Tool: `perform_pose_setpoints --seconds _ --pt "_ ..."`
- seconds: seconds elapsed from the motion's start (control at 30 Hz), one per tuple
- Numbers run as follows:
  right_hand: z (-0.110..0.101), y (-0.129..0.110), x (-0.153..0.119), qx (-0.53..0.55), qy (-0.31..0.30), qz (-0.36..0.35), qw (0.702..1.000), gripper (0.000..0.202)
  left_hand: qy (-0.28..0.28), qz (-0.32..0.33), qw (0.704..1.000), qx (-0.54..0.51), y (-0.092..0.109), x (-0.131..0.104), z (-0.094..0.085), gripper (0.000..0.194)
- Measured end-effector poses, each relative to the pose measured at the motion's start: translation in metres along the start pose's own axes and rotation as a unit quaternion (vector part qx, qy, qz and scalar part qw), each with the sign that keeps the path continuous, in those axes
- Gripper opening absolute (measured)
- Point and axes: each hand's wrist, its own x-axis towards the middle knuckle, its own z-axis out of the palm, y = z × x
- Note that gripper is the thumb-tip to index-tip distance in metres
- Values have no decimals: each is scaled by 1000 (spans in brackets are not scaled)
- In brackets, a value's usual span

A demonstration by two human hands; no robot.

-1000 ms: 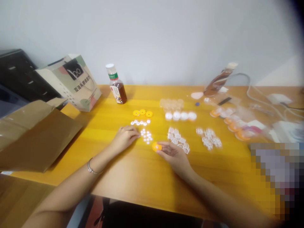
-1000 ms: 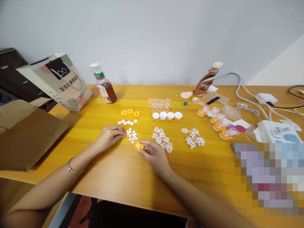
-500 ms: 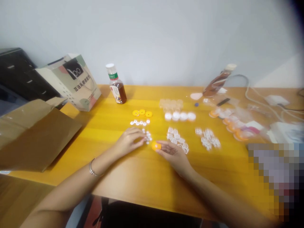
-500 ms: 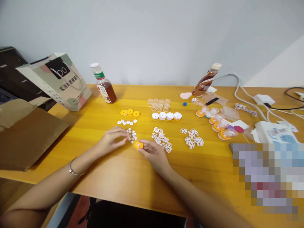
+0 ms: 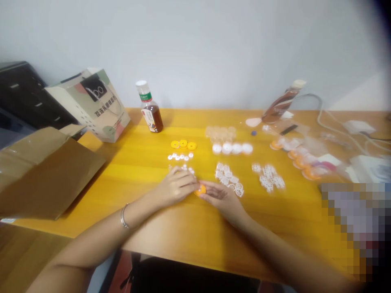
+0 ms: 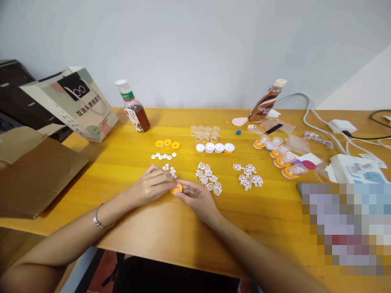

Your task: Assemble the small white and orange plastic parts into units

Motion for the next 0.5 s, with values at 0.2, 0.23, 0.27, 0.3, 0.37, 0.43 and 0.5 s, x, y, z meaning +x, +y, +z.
perform_pose_setpoints --seconds 0.2,0.23,0.27,0.3,0.37,0.43,0.5 --pt "-1 1 0 -4 -17 3 1000 36 -26 -1 1000 -8 1 -1 -2 18" --pt "-1 1 0 -5 -18 3 1000 36 -21 -1 1000 -9 1 -2 -2 18" --pt "-1 0 0 -7 -14 1 1000 36 -12 -2 1000 -12 0 -3 -2 18" --pt "-2 0 0 -10 -8 1 1000 36 -2 -8 1000 -15 -2 -4 -2 19" --pt "-2 -1 -1 -22 16 2 1000 35 19 -35 999 -21 -8 -7 -4 19" --pt "-3 -2 -1 -35 38 4 999 34 18 -78 996 -28 -15 -9 -6 19" --pt "-3 -2 -1 -43 49 7 998 34 -7 -114 993 -39 -21 -11 -7 18"
